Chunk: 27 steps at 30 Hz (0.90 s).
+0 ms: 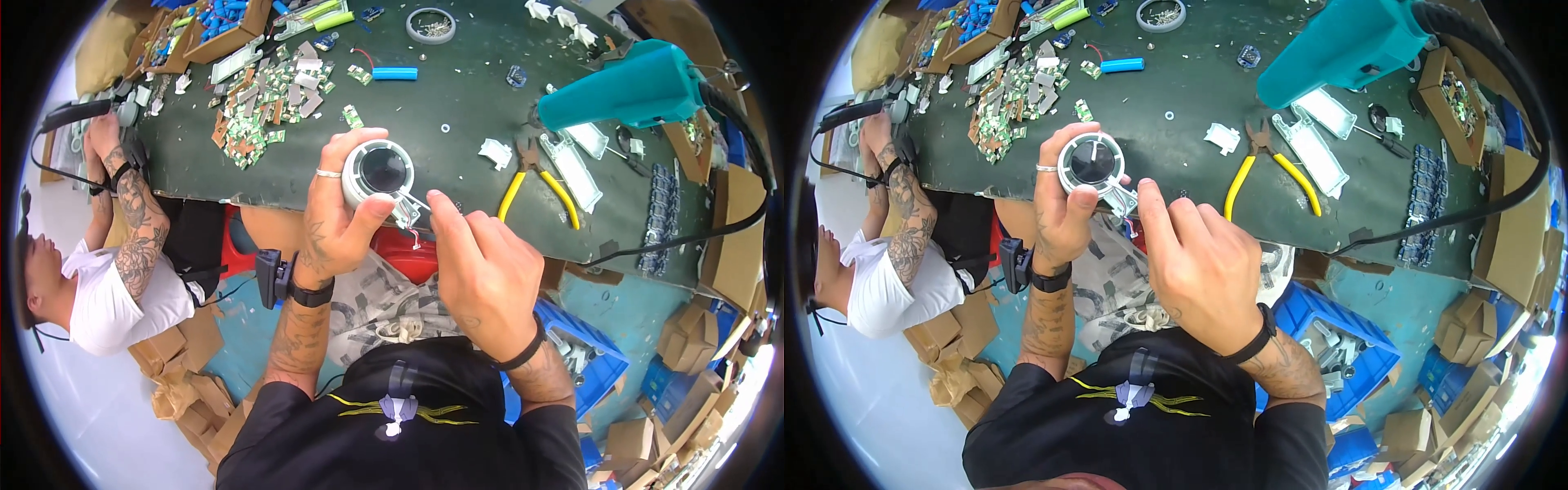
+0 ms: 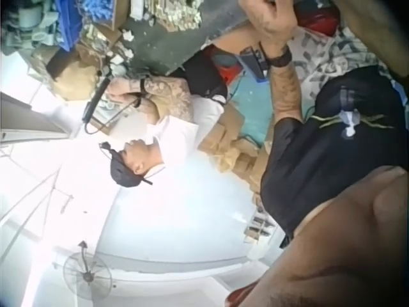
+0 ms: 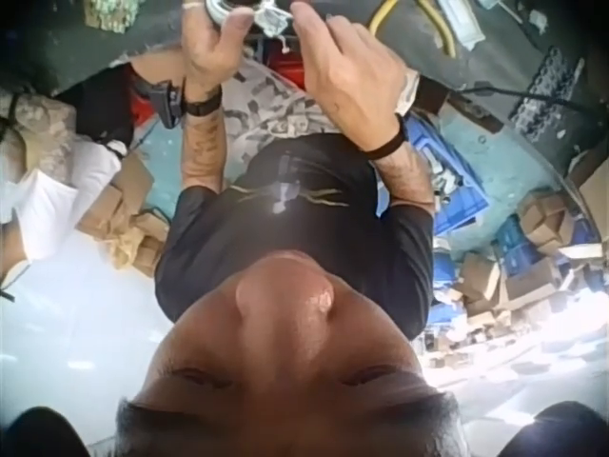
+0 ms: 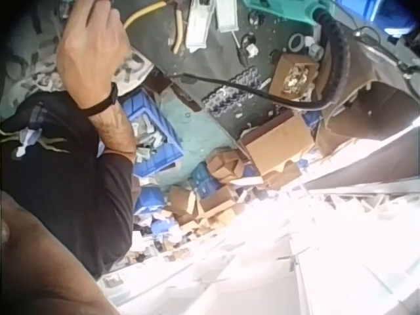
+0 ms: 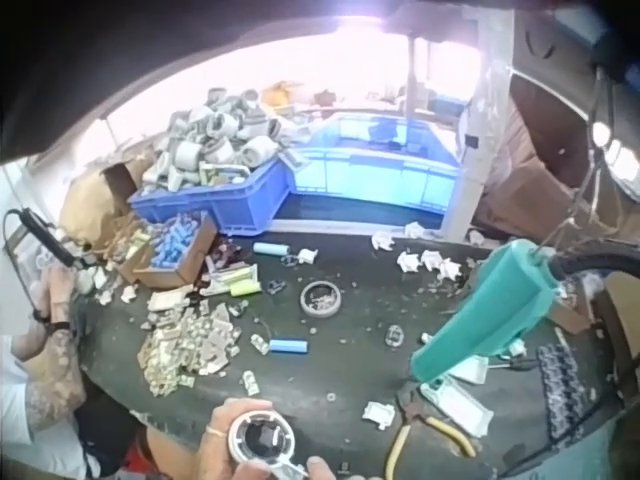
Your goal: Assembling an electronic component by inserting wires and small parts into a housing.
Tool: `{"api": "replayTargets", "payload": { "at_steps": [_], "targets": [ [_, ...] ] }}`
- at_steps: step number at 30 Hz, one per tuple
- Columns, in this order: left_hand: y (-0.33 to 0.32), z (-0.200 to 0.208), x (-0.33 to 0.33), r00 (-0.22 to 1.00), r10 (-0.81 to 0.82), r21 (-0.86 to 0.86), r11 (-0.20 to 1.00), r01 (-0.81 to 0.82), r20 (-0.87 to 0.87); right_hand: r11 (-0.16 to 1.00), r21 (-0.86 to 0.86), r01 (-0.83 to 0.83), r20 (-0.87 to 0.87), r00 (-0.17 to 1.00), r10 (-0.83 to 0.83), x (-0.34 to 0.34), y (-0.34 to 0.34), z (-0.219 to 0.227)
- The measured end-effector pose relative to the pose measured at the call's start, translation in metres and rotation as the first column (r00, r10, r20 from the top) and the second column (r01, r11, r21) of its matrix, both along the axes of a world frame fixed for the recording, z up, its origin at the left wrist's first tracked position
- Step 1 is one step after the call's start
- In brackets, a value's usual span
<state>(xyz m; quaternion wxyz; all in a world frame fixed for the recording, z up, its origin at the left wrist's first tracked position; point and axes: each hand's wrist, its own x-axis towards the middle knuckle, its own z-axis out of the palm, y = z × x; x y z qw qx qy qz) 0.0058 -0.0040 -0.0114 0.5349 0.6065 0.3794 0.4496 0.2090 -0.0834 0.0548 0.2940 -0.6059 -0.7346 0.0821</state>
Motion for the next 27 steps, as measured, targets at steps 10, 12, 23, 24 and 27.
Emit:
{"api": "replayTargets", "payload": {
  "at_steps": [10,12,23,24,27],
  "targets": [
    [0.005,0.013,-0.002,0.973,0.030,0.199,0.980,0.017,-0.231,0.994,-0.077,-0.083,0.227,0.969,0.098,0.005,0.008,0.028],
    [0.004,0.007,-0.002,0.975,0.073,0.224,0.974,-0.024,-0.211,0.996,-0.034,-0.085,0.247,0.965,0.091,-0.003,0.009,0.014],
    [0.000,0.005,0.006,0.973,0.170,0.161,0.976,-0.145,-0.153,0.998,0.062,-0.005,0.084,0.996,0.000,-0.007,0.009,-0.013],
    [0.001,0.006,0.007,0.974,0.167,0.164,0.976,-0.142,-0.151,0.999,0.052,-0.008,0.068,0.998,0.005,-0.007,0.009,-0.012],
    [0.004,0.009,0.008,0.967,0.132,0.216,0.973,-0.084,-0.218,0.998,-0.065,-0.010,0.074,0.997,0.015,0.008,0.011,0.013]
  ]
}}
